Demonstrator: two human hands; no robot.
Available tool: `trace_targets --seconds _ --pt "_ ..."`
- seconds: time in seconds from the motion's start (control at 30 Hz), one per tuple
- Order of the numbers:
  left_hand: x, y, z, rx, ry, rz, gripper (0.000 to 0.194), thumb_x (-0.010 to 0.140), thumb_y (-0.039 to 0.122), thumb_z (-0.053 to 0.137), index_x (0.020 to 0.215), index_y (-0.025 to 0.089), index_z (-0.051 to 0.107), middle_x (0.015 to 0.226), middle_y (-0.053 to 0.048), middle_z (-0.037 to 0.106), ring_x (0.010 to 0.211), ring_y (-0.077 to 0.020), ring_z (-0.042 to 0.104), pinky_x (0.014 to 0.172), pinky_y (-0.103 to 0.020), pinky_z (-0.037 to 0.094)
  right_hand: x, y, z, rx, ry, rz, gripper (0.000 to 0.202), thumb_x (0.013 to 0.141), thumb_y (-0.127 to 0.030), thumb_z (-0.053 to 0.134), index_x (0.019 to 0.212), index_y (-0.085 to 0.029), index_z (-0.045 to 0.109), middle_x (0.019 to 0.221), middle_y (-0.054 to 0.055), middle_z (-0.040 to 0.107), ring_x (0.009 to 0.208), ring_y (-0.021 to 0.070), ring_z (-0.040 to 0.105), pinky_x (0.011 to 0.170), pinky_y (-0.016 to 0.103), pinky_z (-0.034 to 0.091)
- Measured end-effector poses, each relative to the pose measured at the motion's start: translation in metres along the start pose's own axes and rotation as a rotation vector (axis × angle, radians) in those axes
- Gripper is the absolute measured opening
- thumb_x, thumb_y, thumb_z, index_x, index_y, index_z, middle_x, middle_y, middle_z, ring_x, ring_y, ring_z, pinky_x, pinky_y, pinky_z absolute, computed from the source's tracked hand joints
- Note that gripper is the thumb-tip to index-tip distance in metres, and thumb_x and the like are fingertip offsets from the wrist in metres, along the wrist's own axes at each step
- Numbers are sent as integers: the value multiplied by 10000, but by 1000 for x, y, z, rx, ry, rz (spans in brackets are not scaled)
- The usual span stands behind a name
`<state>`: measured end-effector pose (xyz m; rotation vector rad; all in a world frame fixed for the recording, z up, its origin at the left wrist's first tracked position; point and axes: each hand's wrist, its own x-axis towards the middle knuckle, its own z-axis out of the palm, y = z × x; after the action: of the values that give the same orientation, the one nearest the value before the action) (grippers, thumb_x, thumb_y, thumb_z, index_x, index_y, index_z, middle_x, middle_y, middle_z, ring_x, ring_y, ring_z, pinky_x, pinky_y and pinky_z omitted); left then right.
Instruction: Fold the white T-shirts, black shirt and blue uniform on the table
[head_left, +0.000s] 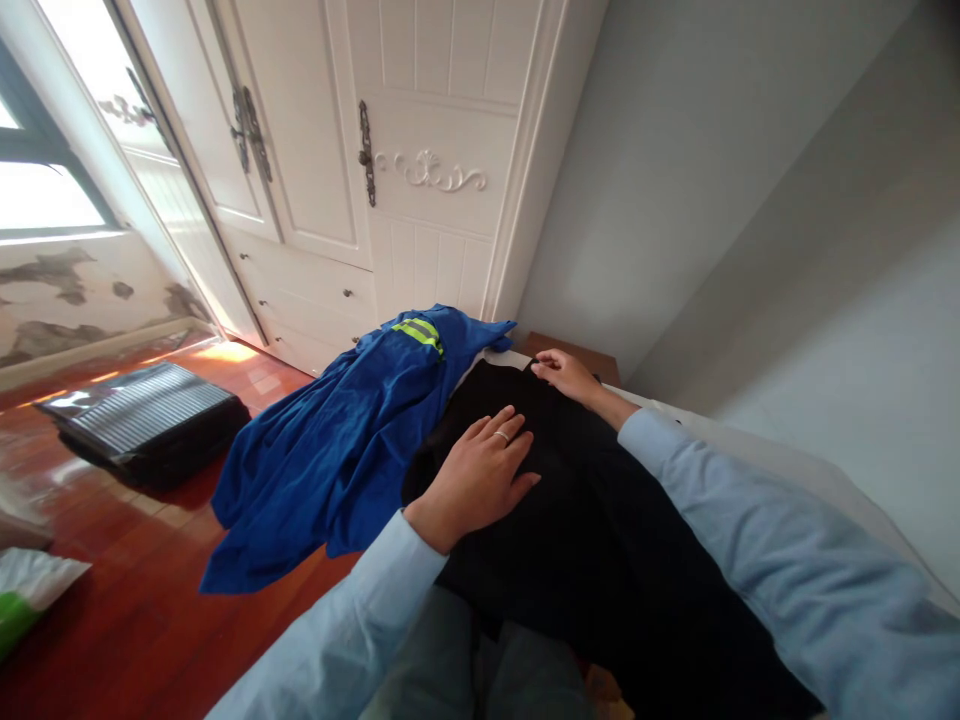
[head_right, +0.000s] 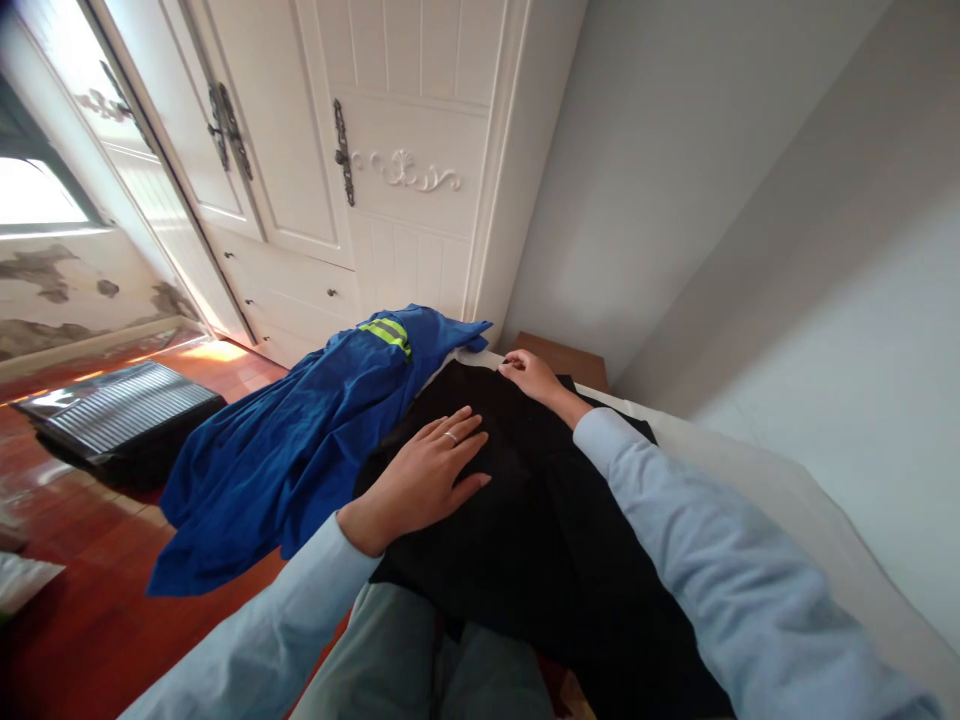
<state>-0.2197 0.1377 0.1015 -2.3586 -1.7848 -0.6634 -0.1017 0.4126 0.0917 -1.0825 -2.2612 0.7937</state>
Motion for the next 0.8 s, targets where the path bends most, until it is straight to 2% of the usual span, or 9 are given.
trace_targets --seconds 0.07,0.17,0.27,0.33,0.47,0.6,0.7,0.8 --pt "15 -2 12 12 -86 8 589 973 494 559 1431 126 517 1560 -168 446 1514 -314 298 1214 -501 327 -14 24 -34 -123 75 70 370 857 -275 705 1202 -154 649 1151 118 716 1033 205 680 947 323 514" --pt "33 -10 33 19 -178 -11 718 967 608 490 1490 117 462 1601 -191 365 1534 -337 232 1232 -533 271 -40 58 -84 -208 172 223 392 790 -222 736 1162 -120 665 1150 160 704 1044 258 671 960 363 493" --pt "41 -20 52 15 -211 -58 765 971 664 404 1528 140 425 1608 -206 334 1532 -362 221 1219 -582 256 -70 87 -123 -244 233 362 301 758 -203 726 1040 -101 695 1081 172 713 1004 276 670 902 351 494" --pt "42 -25 60 12 -214 -72 764 984 670 346 1553 163 387 1605 -203 339 1526 -357 245 1215 -594 246 -88 102 -139 -223 240 423 228 767 -217 702 962 -99 704 981 147 725 917 249 678 815 309 498" --pt "40 -28 62 20 -240 -74 802 990 686 264 1589 156 304 1614 -186 329 1524 -329 264 1233 -558 211 -108 126 -147 -141 238 468 189 751 -284 700 840 -118 709 750 69 695 716 189 646 637 250 460" --pt "41 -27 59 45 -281 -69 837 982 702 254 1599 137 267 1625 -181 297 1529 -328 246 1236 -552 200 -105 136 -142 -75 258 465 161 662 -266 747 745 -134 706 605 17 631 589 158 589 571 244 427" --pt "42 -30 61 51 -276 -63 841 977 707 272 1601 143 259 1624 -183 302 1530 -326 248 1233 -552 207 -98 138 -144 -28 269 443 125 643 -217 736 739 -137 723 620 20 655 581 145 593 567 234 435" --pt "45 -34 65 52 -267 -54 823 977 707 279 1602 172 265 1625 -176 306 1529 -320 254 1232 -551 202 -96 140 -155 -5 307 405 150 680 -223 712 799 -139 746 728 47 715 652 149 633 600 228 464"
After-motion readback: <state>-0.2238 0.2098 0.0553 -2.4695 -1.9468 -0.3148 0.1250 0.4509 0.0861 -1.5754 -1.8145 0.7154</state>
